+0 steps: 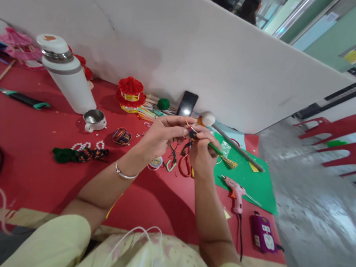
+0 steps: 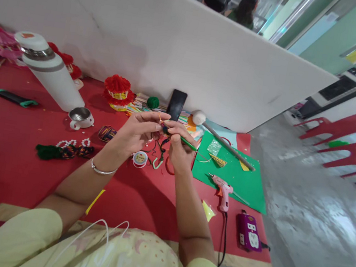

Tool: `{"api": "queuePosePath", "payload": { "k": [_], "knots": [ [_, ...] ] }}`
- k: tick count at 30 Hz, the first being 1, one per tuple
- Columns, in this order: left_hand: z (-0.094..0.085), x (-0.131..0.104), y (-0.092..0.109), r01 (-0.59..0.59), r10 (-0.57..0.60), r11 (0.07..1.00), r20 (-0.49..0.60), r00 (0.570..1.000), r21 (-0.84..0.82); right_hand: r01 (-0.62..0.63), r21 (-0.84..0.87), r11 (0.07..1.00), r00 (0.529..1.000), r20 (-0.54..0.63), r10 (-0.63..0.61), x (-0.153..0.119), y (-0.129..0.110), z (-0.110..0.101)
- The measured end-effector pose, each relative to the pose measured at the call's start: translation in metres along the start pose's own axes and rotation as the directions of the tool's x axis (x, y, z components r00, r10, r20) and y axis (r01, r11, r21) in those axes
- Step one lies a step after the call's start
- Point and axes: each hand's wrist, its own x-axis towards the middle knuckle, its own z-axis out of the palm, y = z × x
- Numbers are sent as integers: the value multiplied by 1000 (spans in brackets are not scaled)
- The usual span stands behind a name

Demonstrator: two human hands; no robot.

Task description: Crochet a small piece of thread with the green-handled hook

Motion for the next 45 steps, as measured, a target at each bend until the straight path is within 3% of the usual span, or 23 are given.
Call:
{"api": "queuePosePath", "payload": {
  "k": [6,13,17,22,28,31,36,45],
  "knots": [
    [3,-1,2,-73,73,997,-22,997,0,111,85,990,993,-55,-106,2,-1,7],
    [9,-3,0,-192,193,981,-104,976,19,153,107,982,982,-126,-139,2,2,10],
    [6,-4,2,-144,146,989,-122,982,21,167,96,981,978,-141,-153,2,1,16],
    [-1,-1,6,-10,7,998,-46,999,-61,210,64,976,970,-141,-200,1,1,17],
    [-8,3,11,101,-101,993,11,995,-53,246,-121,962,969,29,-244,13,-4,-13],
    [-10,4,11,131,-130,991,38,991,-30,296,-135,946,949,157,-275,21,-9,-28],
    [-13,4,11,172,-170,985,75,983,-8,350,-108,931,914,258,-314,29,-19,-37],
    [-19,8,9,289,-297,955,182,937,72,414,-55,909,762,568,-313,51,-43,-57]
  ]
}}
